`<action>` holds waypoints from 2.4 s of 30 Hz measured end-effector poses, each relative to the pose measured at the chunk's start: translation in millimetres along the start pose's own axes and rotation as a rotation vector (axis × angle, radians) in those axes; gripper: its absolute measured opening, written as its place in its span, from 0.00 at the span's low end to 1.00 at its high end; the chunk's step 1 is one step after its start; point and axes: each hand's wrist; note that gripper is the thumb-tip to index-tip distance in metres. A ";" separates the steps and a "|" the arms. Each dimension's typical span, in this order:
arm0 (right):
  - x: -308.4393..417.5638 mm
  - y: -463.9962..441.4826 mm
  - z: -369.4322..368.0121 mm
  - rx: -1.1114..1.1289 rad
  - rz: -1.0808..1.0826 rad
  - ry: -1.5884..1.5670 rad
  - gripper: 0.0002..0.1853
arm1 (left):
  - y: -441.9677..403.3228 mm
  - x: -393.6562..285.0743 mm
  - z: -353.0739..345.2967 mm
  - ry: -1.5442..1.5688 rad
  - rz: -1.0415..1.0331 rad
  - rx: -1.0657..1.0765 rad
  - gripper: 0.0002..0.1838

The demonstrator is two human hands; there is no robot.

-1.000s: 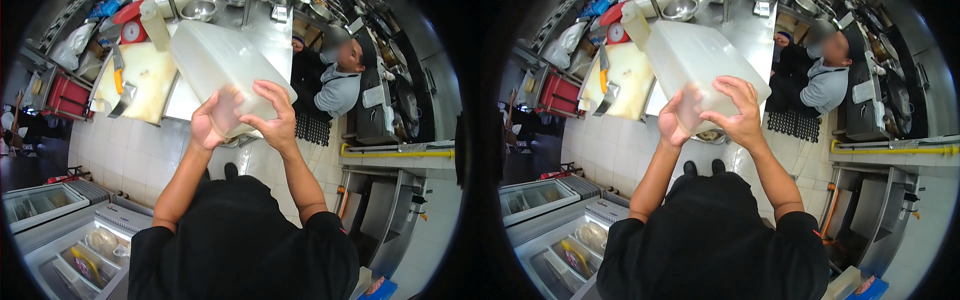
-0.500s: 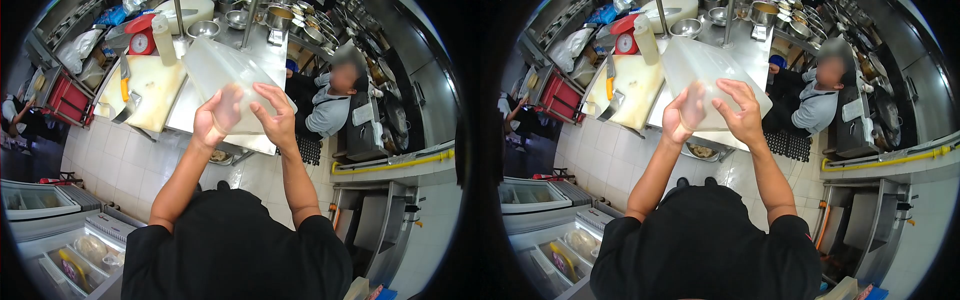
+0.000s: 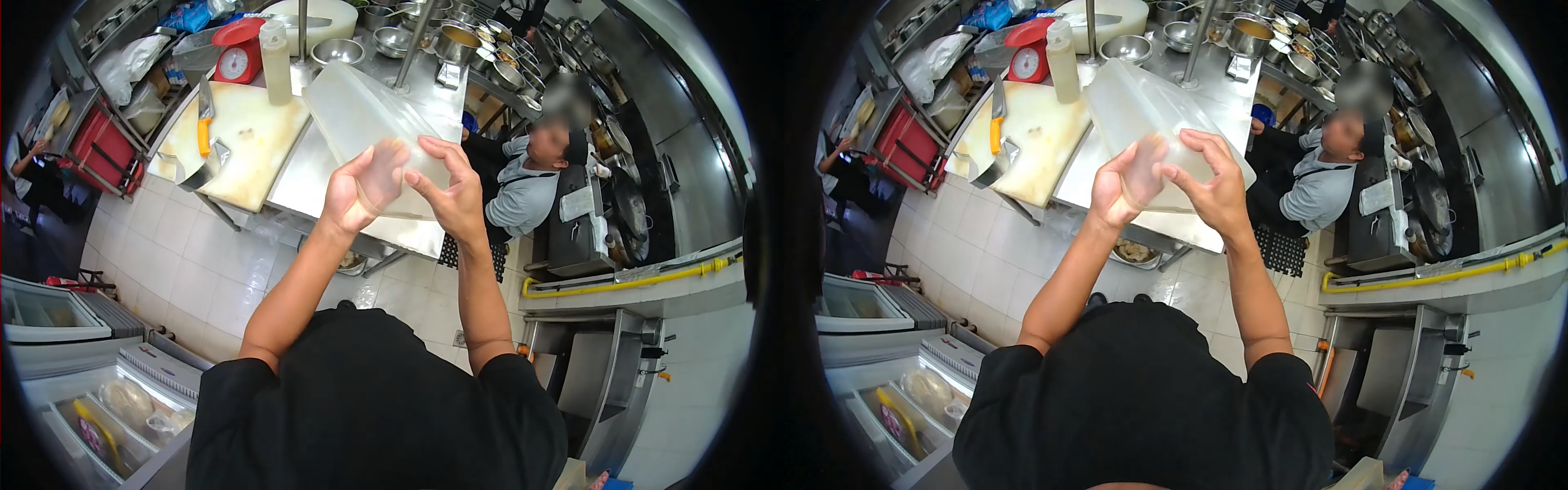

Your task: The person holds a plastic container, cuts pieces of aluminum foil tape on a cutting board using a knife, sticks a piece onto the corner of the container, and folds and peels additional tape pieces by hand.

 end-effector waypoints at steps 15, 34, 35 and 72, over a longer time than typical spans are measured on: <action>3.4 -2.4 -4.1 -0.011 0.042 -0.063 0.24 | -2.8 2.0 -8.4 -0.026 -0.001 0.061 0.19; -22.3 32.6 -18.4 -0.163 -0.100 -0.178 0.14 | 12.6 9.2 30.6 -0.266 -0.019 -0.056 0.20; -21.7 36.7 -21.1 -0.148 -0.126 -0.201 0.13 | 17.2 8.9 35.8 -0.304 -0.040 -0.109 0.19; -59.4 81.8 -83.5 -0.150 0.028 0.131 0.08 | 75.4 9.6 80.2 -1.019 0.088 -0.764 0.38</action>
Point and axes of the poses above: each hand's wrist, its own y-axis away from the middle knuckle, its own z-axis out of the back of the hand, x = y × z, and after that the axes turned 3 degrees about x, right-handed
